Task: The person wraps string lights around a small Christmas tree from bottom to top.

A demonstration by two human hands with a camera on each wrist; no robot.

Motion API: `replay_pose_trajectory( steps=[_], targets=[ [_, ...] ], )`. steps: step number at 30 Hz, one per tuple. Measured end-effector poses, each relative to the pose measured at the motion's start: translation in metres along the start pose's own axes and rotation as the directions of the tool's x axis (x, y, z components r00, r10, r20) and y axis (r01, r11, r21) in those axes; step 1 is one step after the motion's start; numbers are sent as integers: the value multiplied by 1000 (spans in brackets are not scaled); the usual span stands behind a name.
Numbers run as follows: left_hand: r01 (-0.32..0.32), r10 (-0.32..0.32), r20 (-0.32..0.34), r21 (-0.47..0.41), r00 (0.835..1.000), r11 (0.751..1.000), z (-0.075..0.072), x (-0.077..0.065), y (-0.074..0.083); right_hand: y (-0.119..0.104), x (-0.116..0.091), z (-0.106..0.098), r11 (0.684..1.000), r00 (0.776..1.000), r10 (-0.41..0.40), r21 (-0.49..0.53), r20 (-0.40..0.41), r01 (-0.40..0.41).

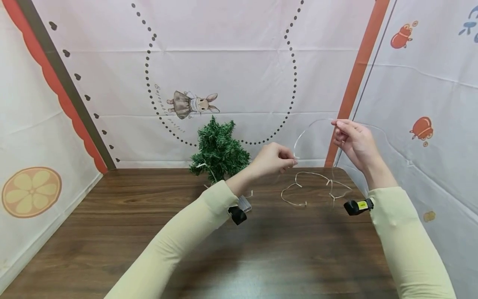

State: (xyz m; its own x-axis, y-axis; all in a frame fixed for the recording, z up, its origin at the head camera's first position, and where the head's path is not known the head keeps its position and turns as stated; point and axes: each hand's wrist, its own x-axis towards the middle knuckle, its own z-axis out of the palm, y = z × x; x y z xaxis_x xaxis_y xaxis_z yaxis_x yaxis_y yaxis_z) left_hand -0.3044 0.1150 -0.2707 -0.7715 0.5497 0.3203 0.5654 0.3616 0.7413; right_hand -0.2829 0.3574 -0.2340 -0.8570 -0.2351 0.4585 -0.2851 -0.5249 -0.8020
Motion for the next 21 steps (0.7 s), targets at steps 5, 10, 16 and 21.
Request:
replay_pose_trajectory(
  steps=[5, 10, 16, 21],
  targets=[
    [19, -19, -21, -34, 1000, 999, -16, 5, 1, 2, -2, -6, 1000, 999, 7, -29, 41, -6],
    [64, -66, -70, -40, 995, 997, -36, 15, 2, 4, -7, -15, 1000, 998, 10, -1, 55, -10],
    [59, -65, -97, -69, 993, 996, -62, 23, 5, 4, -13, -27, 1000, 996, 16, -27, 84, -14],
    [36, -52, -111, -145, 992, 989, -77, 26, 10, 3, -19, -33, 999, 995, 29, -26, 94, -26]
  ],
)
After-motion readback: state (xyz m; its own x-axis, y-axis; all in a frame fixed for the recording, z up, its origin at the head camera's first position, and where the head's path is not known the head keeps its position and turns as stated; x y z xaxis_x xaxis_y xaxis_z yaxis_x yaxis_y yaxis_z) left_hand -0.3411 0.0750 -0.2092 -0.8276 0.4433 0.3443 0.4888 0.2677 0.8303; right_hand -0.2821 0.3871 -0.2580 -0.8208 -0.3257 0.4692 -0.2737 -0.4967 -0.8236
